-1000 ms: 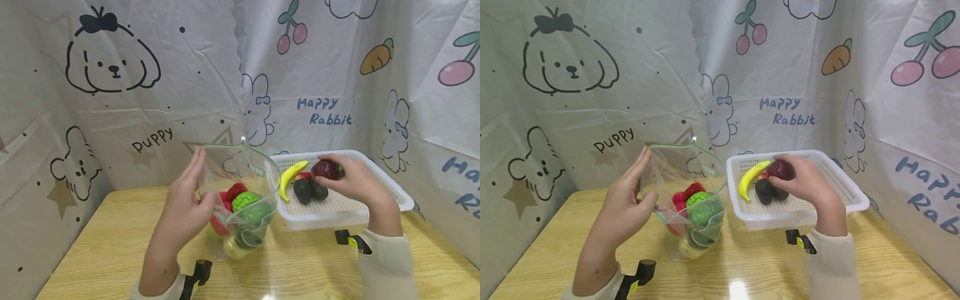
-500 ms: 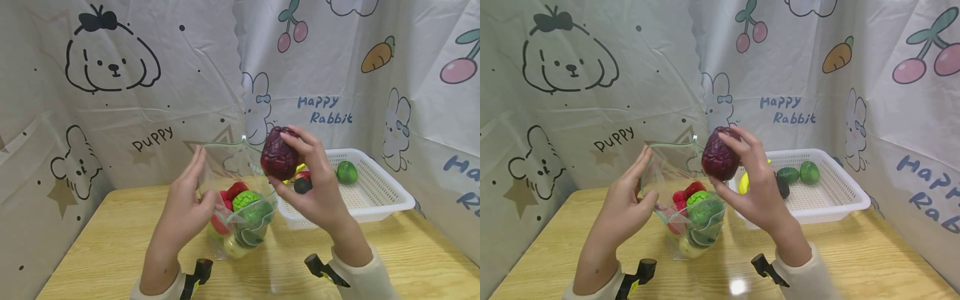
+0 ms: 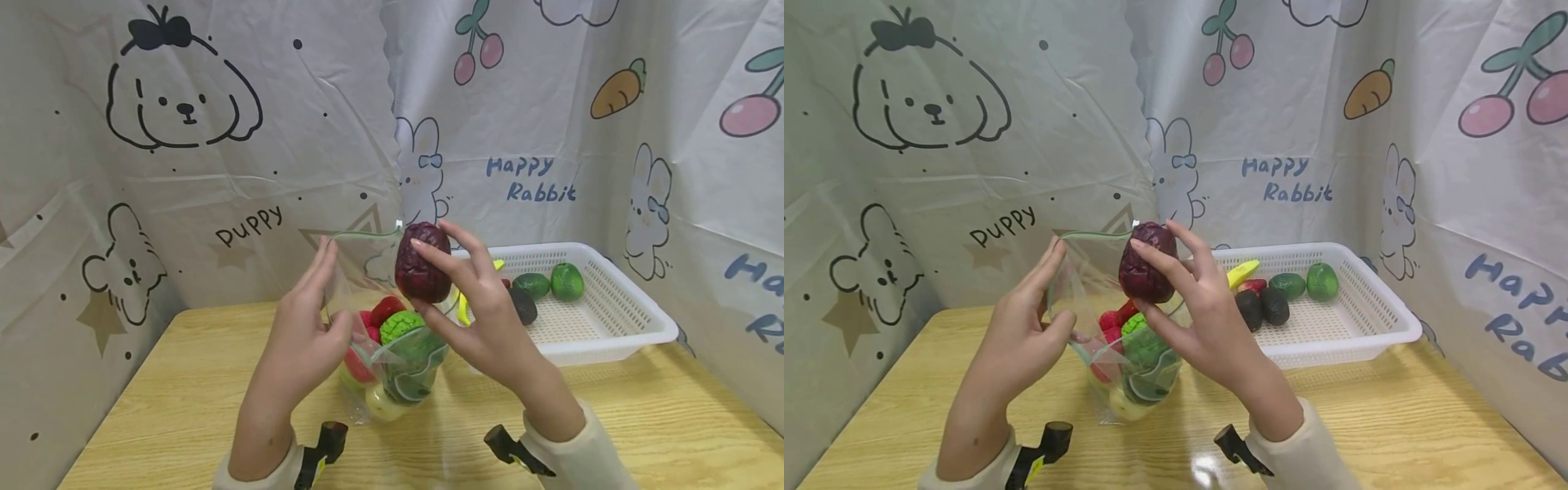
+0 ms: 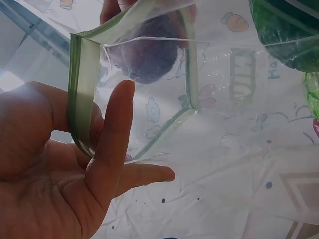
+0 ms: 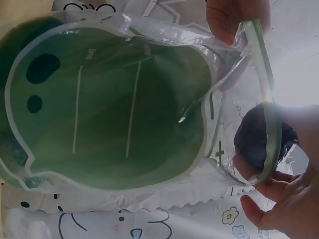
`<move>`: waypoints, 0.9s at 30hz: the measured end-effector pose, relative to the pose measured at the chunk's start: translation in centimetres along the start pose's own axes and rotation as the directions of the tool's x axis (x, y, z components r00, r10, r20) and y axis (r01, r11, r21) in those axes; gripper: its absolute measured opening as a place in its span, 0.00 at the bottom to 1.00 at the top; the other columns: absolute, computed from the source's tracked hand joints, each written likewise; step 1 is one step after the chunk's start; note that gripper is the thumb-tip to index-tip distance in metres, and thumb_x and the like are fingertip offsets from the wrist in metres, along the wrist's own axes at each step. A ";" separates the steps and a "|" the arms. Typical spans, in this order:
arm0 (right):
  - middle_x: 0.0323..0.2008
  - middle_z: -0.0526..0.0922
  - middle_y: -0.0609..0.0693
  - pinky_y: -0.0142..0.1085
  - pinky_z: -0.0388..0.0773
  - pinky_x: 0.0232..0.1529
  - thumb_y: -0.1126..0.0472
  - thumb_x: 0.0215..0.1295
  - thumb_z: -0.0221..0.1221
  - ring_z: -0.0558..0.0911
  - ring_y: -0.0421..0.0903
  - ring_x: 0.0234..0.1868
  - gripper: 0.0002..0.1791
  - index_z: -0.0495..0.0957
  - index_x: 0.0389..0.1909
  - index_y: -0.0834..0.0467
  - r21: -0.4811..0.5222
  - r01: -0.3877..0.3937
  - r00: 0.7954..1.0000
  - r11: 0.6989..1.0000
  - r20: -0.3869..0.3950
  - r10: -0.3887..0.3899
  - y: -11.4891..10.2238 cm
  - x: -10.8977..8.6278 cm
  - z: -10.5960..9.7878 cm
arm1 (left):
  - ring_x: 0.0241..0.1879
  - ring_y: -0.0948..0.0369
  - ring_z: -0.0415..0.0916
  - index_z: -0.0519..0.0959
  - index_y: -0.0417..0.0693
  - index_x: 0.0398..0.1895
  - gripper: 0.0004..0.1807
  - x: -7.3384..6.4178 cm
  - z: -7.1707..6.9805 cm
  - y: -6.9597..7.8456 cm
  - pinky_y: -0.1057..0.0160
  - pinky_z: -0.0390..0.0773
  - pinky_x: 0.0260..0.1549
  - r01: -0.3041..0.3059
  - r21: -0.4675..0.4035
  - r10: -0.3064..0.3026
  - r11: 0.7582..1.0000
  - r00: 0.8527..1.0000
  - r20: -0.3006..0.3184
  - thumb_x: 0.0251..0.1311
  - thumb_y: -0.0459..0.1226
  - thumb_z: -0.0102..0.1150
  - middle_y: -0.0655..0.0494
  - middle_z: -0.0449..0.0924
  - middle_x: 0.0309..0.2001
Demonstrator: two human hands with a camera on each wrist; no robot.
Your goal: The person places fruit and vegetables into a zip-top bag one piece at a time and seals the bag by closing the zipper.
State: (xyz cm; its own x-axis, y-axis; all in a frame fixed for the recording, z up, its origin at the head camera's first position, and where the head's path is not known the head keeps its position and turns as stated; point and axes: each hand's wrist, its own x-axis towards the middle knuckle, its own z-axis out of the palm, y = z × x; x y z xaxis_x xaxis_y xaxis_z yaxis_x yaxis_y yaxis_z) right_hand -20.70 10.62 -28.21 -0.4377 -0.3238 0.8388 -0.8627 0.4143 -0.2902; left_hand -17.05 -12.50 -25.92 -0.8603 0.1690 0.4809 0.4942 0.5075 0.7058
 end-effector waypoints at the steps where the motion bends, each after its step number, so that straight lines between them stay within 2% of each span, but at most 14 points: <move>1: 0.77 0.57 0.59 0.52 0.78 0.60 0.67 0.58 0.71 0.68 0.59 0.71 0.38 0.71 0.70 0.52 0.001 -0.010 1.000 1.000 0.010 0.010 0.0 0.0 0.1 | 0.11 0.68 0.49 0.50 0.44 0.81 0.45 0.0 0.0 0.0 0.67 0.63 0.11 0.000 0.000 0.000 1.000 1.000 0.000 0.58 0.23 0.48 0.56 0.39 0.82; 5: 0.77 0.56 0.57 0.58 0.71 0.65 0.63 0.59 0.71 0.67 0.58 0.72 0.40 0.68 0.73 0.50 -0.015 -0.034 0.998 0.999 0.043 0.035 0.2 -0.1 0.3 | 0.12 0.68 0.49 0.49 0.45 0.82 0.46 0.0 0.0 0.0 0.67 0.64 0.11 0.000 0.000 0.000 1.000 1.000 0.001 0.58 0.23 0.49 0.56 0.39 0.82; 9: 0.77 0.58 0.57 0.60 0.68 0.66 0.61 0.60 0.70 0.78 0.52 0.61 0.39 0.68 0.73 0.52 -0.026 -0.015 0.998 1.000 0.054 0.016 0.4 -0.2 0.5 | 0.12 0.68 0.49 0.49 0.44 0.82 0.46 0.0 0.0 0.0 0.67 0.65 0.10 -0.004 0.008 0.004 1.000 1.000 0.000 0.58 0.23 0.49 0.56 0.39 0.82; 12: 0.74 0.62 0.58 0.56 0.73 0.62 0.62 0.60 0.69 0.81 0.49 0.54 0.34 0.73 0.69 0.55 -0.032 0.009 0.999 0.999 0.053 -0.007 0.5 -0.2 0.5 | 0.11 0.68 0.49 0.49 0.44 0.82 0.45 0.0 0.0 0.0 0.67 0.66 0.10 -0.002 0.006 0.002 1.000 1.000 0.005 0.58 0.23 0.49 0.55 0.38 0.82; 17: 0.68 0.71 0.57 0.53 0.76 0.56 0.63 0.61 0.68 0.77 0.51 0.59 0.26 0.78 0.62 0.56 -0.027 0.017 0.998 0.999 0.066 -0.015 0.4 -0.2 0.4 | 0.11 0.67 0.50 0.48 0.45 0.82 0.46 0.0 0.0 0.0 0.67 0.66 0.10 0.008 -0.002 -0.008 1.000 1.000 0.009 0.59 0.23 0.49 0.56 0.37 0.82; 21: 0.64 0.76 0.55 0.56 0.70 0.63 0.63 0.64 0.66 0.75 0.53 0.64 0.22 0.80 0.59 0.57 -0.021 0.021 0.997 1.000 0.081 -0.020 0.2 -0.2 0.3 | 0.10 0.66 0.52 0.48 0.46 0.82 0.46 0.0 0.0 0.0 0.67 0.66 0.10 0.016 -0.005 -0.016 1.000 1.000 0.011 0.59 0.23 0.49 0.57 0.37 0.82; 25: 0.62 0.78 0.53 0.56 0.69 0.65 0.62 0.65 0.65 0.75 0.53 0.64 0.18 0.82 0.56 0.56 -0.032 0.024 0.995 0.999 0.093 -0.021 0.1 -0.2 0.1 | 0.10 0.65 0.52 0.47 0.47 0.82 0.46 -0.1 0.0 0.0 0.66 0.66 0.10 0.022 -0.010 -0.022 1.000 1.000 0.014 0.60 0.23 0.48 0.58 0.37 0.82; 27: 0.61 0.79 0.53 0.56 0.69 0.65 0.62 0.66 0.64 0.76 0.53 0.63 0.17 0.82 0.55 0.56 -0.036 0.020 0.994 0.999 0.104 -0.016 0.0 -0.2 0.1 | 0.11 0.66 0.59 0.47 0.47 0.82 0.46 -0.1 0.0 0.0 0.66 0.66 0.10 0.023 -0.019 -0.023 1.000 1.000 0.014 0.59 0.23 0.48 0.59 0.36 0.82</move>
State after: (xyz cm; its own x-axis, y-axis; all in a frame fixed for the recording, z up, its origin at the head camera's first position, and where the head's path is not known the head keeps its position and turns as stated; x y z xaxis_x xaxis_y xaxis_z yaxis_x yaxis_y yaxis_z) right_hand -20.66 10.61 -28.40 -0.4473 -0.4170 0.7912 -0.8617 0.4379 -0.2564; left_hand -16.95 -12.53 -25.92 -0.8732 0.1689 0.4572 0.4762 0.4952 0.7266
